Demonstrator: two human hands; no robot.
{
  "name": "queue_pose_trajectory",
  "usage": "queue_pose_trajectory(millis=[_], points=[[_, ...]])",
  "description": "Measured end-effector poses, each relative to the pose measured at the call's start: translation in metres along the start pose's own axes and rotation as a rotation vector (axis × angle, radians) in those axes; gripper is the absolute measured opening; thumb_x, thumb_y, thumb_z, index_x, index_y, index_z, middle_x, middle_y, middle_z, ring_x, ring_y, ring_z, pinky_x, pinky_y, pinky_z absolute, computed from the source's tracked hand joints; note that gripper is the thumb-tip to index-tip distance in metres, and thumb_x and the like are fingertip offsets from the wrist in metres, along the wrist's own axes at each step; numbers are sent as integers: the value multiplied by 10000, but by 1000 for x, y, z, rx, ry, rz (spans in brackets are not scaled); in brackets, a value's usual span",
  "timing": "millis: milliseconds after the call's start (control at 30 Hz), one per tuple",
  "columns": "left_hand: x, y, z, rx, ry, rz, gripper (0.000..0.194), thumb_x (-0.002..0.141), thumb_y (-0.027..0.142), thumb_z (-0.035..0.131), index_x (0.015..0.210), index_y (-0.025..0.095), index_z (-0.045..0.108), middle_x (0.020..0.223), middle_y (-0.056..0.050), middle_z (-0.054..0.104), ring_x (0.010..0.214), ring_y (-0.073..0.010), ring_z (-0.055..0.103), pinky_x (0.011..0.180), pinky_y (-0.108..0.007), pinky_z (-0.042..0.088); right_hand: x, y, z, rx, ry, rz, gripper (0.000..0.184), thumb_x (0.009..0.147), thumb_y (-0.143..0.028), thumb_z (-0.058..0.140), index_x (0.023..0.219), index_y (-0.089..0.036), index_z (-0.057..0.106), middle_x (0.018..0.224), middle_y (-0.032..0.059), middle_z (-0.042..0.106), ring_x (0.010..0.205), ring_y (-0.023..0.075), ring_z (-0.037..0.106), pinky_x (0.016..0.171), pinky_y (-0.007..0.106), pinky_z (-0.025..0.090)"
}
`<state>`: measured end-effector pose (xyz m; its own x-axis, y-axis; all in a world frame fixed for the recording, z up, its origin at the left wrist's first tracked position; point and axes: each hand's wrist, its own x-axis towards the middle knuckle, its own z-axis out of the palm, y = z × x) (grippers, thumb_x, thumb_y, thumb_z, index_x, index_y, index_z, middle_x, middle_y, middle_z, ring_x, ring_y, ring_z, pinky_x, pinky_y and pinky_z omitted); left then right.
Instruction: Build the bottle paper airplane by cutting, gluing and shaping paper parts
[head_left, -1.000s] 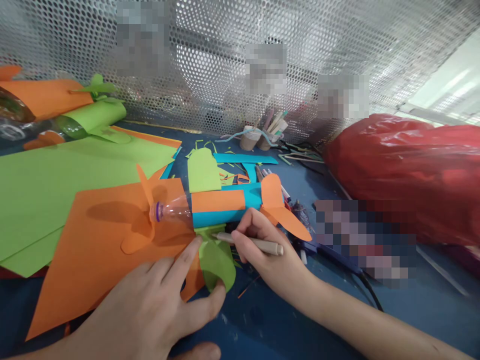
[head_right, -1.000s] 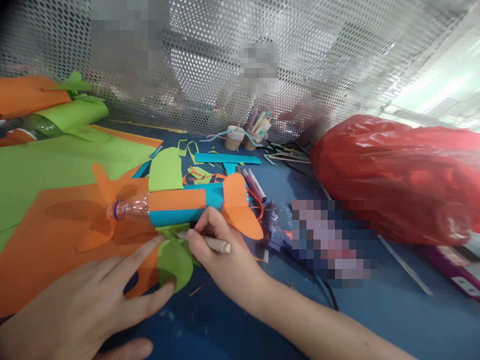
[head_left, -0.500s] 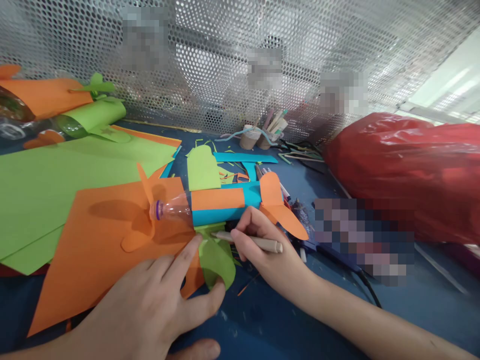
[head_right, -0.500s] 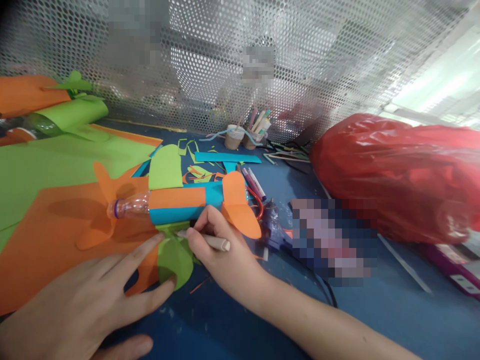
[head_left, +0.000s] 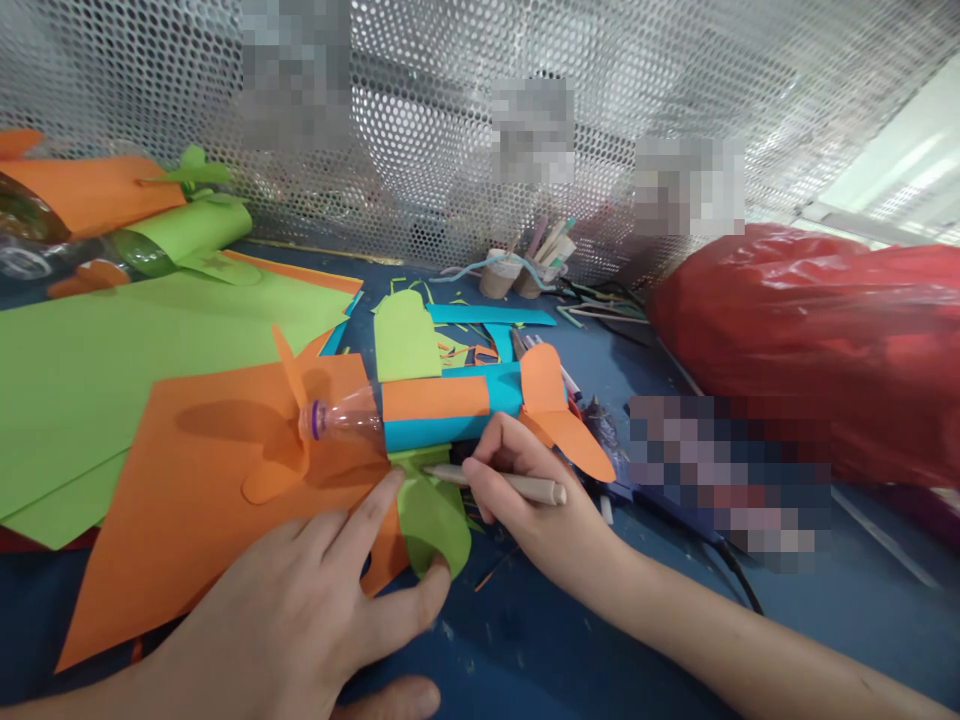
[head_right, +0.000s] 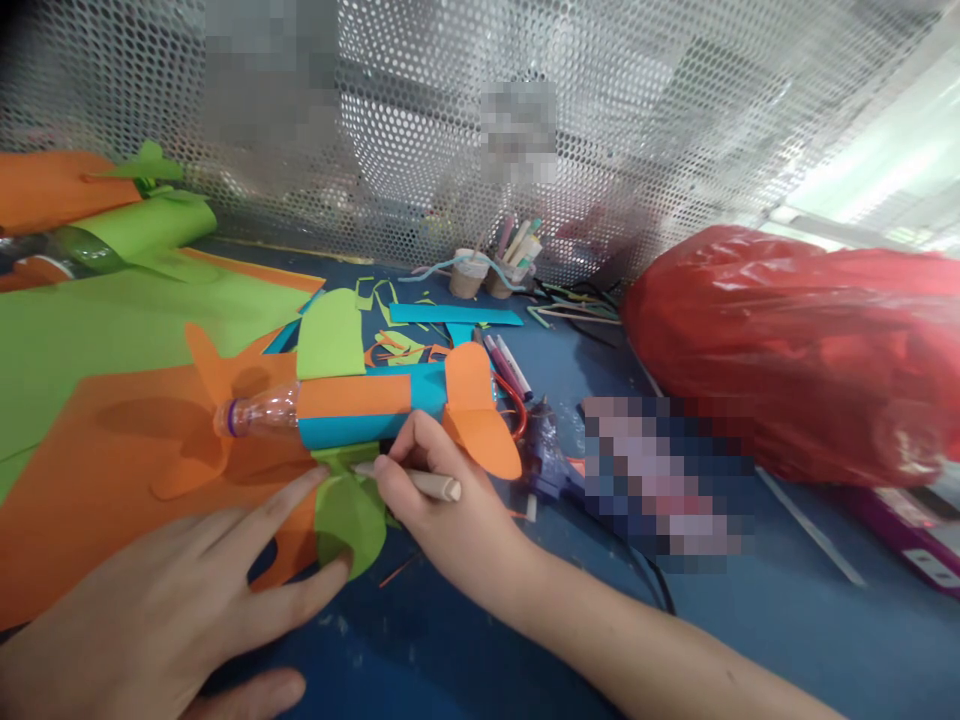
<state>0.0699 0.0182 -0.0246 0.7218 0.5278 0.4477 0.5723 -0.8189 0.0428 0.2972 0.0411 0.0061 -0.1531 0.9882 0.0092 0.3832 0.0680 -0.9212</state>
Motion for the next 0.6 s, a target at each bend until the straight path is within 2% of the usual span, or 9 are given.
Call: queue_pose_trajectory(millis=[167, 367, 600], points=[[1, 1, 1, 7, 8, -2, 402, 957, 528, 372, 1263, 408, 604, 1243, -120, 597, 989, -344, 621, 682, -412, 534, 0, -1, -1, -7, -4, -14, 193, 936, -315, 521, 791, -241, 417, 627, -64, 474, 555, 112, 418, 521, 242, 338], [2, 3, -3, -5, -40, -3, 403, 964, 512, 368, 1276, 392, 593, 1258, -154, 586, 993, -359, 622, 666, -450, 548, 1, 0, 0, 5, -12, -17, 193, 938, -303, 521, 789, -240, 415, 623, -70, 478, 556, 108, 428, 525, 238, 347], [1, 3, -4, -10, -83, -5, 411, 972, 516, 354, 1293, 398, 580, 1259, -143, 577, 1006, -361, 617, 672, -450, 548, 1, -2, -1, 11, -17, -14, 188, 937, -283, 511, 783, -240, 412, 612, -73, 469, 544, 107, 412, 519, 236, 342]])
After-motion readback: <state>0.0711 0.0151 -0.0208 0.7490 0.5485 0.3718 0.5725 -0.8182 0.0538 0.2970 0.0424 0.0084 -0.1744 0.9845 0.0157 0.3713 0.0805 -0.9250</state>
